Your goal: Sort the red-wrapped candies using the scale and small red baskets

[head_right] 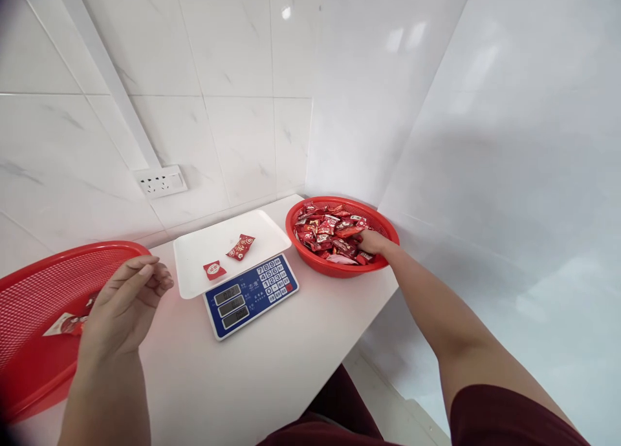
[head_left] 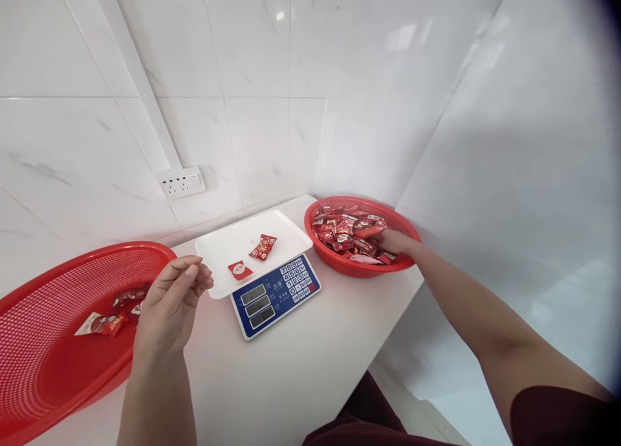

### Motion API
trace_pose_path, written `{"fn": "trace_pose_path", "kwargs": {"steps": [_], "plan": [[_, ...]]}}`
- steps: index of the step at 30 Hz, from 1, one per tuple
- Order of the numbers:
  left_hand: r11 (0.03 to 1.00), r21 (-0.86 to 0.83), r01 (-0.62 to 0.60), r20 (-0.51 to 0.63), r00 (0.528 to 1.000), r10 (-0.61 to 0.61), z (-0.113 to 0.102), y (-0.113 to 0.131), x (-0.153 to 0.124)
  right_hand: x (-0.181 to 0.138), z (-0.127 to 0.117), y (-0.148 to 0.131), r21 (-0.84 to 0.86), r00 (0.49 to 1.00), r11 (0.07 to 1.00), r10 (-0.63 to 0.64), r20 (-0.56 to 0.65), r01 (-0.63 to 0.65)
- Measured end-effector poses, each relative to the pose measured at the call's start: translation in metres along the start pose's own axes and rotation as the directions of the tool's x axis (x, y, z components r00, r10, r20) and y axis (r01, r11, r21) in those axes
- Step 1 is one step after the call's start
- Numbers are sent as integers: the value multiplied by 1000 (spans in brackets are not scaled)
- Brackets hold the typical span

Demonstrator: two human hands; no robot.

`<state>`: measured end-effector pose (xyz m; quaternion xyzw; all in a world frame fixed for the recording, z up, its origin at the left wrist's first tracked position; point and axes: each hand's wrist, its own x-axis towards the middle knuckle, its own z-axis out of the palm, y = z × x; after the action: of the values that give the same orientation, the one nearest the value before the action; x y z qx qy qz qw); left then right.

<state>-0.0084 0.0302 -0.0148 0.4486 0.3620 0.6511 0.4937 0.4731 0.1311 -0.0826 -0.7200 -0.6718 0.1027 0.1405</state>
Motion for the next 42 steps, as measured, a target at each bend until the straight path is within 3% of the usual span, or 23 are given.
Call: {"fn": "trace_pose_path", "kwargs": {"steps": [4, 9, 13, 17, 22, 26, 29, 34, 36, 38, 42], "plan": [[1000, -6, 12, 21, 1000, -12, -2, -5, 1, -6, -18, -2, 139, 999, 990, 22, -31, -18], [1000, 1, 15, 27, 1000, -15, -1, -8, 3, -7, -35, -8, 284, 982, 957, 112, -155, -64], [1000, 12, 26, 26, 999, -26, 0, -8, 3, -2, -42, -18, 420, 937, 907, 148, -317, -1], [1000, 12, 19, 8, 1000, -19, 0, -6, 2, -1, -42, -33, 446, 890, 894, 171, -423, 40], [1000, 8, 11, 10, 1000, -11, -2, -5, 1, -2, -38, -51, 688, 878, 726, 327, -349, 4], [1000, -4, 14, 7, 1000, -14, -1, -4, 0, 4, -28, -65, 783, 894, 620, 327, -306, 41], [1000, -23, 18, 4, 1000, -17, 0, -4, -3, 11, -16, -91, 845, 930, 528, 262, -259, 87], [999, -51, 2, 16, 1000, -1, 1, -2, -6, 10, 10, -167, 930, 994, 353, 17, -112, 99], [999, -50, -12, 17, 1000, 13, -1, -1, -8, 5, 24, -197, 922, 996, 381, -75, -45, 70], [998, -50, -31, 15, 999, 31, -2, 1, -9, 0, 37, -221, 873, 992, 481, -127, -21, 80], [996, -63, -56, 8, 998, 57, -4, 5, -10, -5, 54, -249, 733, 965, 648, -257, -41, 204]]}}
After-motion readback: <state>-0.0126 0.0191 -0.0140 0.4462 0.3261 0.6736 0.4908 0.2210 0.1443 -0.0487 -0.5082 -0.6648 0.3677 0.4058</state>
